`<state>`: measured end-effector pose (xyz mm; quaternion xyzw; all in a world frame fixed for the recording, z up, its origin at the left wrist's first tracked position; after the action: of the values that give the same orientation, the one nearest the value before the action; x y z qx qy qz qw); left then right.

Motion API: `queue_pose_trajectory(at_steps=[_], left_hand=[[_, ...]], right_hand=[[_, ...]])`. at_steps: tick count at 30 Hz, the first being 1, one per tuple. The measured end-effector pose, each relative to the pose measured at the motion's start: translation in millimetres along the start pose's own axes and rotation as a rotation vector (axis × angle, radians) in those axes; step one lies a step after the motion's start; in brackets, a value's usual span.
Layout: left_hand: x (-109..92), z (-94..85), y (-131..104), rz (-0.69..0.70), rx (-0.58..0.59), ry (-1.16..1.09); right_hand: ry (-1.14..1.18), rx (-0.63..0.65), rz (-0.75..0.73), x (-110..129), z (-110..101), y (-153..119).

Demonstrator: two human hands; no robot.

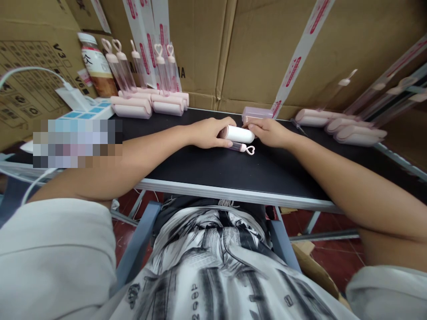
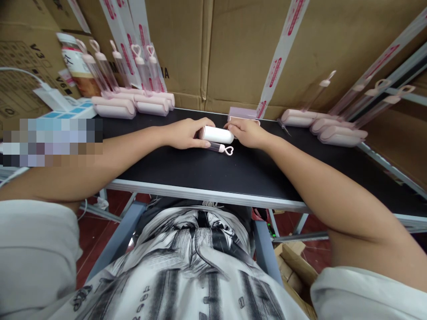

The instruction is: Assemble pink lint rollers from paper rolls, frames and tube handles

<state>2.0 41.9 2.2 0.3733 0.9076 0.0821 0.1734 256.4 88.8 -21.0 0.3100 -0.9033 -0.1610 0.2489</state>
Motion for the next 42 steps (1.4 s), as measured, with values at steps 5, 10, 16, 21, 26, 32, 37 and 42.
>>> queue_pose_trajectory(at_steps=[5, 10, 16, 21, 26, 32, 37, 42], left_hand=[[-1.0, -1.0, 0.2, -0.005, 0.002, 0.011], [-0.2, 0.1, 0.9, -0.006, -0.006, 0.016], [3.0, 2.8, 1.6, 0.006, -0.022, 0.000], [1.6, 1.6, 1.5, -0.009, -0.008, -0.002], [0.9, 0.8, 1.5, -0.002, -0.002, 0.013], [-0.3, 0.0, 1.5, -0.008, 0.006, 0.026], [-2.8, -0.9, 1.2, -0.022, 0.009, 0.012], [-2.3, -0.9, 1.5, -0.030, 0.004, -0.010]], right_hand=[[-0.016, 0.006, -0.008, -0.9, -0.1, 0.3], [-0.020, 0.008, -0.005, -1.1, -0.4, 0.5], [-0.019, 0.005, -0.006, -2.1, 0.0, 0.7], [-0.013, 0.003, -0.014, -2.7, 0.1, 0.3], [-0.001, 0.009, -0.017, -1.8, -0.2, 0.0], [-0.005, 0.012, -0.008, -1.5, -0.8, 0.2], [-0.005, 0.014, -0.005, -1.9, -1.5, -0.1], [-0.011, 0.007, -0.007, -3.3, -1.5, -0.2]])
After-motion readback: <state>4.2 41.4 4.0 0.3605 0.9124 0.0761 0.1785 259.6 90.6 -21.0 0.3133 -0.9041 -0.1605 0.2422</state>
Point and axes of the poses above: each hand's wrist, its own y-axis towards the middle knuckle, its own z-axis out of the palm, x = y × z, the point moved 3 cm from there along y, towards the middle knuckle, and after that the axes turned 9 degrees about -x, right-handed, at the moved point
